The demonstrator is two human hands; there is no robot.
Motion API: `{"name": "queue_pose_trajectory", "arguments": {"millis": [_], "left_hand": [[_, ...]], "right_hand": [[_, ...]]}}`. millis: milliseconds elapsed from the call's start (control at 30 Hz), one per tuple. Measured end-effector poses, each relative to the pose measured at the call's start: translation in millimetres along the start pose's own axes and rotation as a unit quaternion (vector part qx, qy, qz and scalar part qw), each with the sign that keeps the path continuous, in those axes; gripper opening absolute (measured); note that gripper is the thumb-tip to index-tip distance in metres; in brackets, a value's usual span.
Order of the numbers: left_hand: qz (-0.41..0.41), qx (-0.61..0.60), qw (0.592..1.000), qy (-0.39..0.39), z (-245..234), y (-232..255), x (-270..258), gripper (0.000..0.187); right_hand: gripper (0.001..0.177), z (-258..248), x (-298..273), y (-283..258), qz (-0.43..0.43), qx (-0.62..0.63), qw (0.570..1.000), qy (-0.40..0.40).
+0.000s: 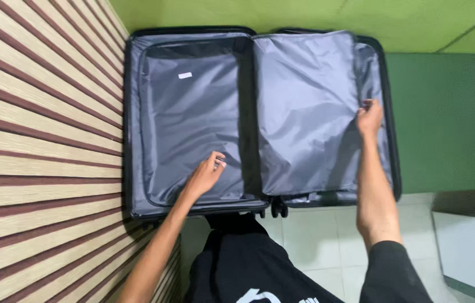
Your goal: The person unboxes a new suitcase, removes the protective plastic from the handle, opens the suitcase, and spreads a t-shirt on a green surface.
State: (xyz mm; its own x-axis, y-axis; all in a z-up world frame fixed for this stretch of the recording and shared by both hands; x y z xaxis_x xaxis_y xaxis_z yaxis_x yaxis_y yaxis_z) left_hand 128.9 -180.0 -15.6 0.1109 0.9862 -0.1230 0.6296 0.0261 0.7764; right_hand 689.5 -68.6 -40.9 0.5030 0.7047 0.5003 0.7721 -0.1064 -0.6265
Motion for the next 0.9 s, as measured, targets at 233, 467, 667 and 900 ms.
{"name": "queue_pose_trajectory", "arguments": {"millis": [233, 467, 667, 900], "left_hand": [[0.043, -0.043, 0.998, 0.018, 23, 37, -1, 0.035], [0.108, -0.102, 0.989, 0.019, 53, 115, -9, 0.028], [0.183, -0.005, 0.982, 0.051, 70, 162, -21, 0.020], [0.196, -0.018, 0.979, 0.045, 98, 222, -28, 0.018]], "right_hand": [[0.046, -33, -133, -65, -0.038, -0.051, 0.998, -0.010], [0.039, -96, -193, -116, -0.010, 0.053, 0.994, -0.098], [0.041, -162, -192, -121, -0.022, 0.031, 0.994, -0.105], [0.036, -213, -161, -78, 0.003, 0.063, 0.996, -0.064]]}}
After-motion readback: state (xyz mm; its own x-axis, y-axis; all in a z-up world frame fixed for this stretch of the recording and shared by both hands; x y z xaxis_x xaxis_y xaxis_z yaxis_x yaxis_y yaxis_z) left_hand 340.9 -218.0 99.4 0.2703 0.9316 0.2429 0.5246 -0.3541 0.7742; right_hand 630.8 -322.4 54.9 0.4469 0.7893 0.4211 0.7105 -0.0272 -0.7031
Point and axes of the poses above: each hand's wrist, its own x-axis towards the middle knuckle, its own z-axis out of the palm, y = z × x, the point moved 7 cm from there along x, towards the middle knuckle, and after that the axes turned 14 degrees about y, right-handed, at the moved point
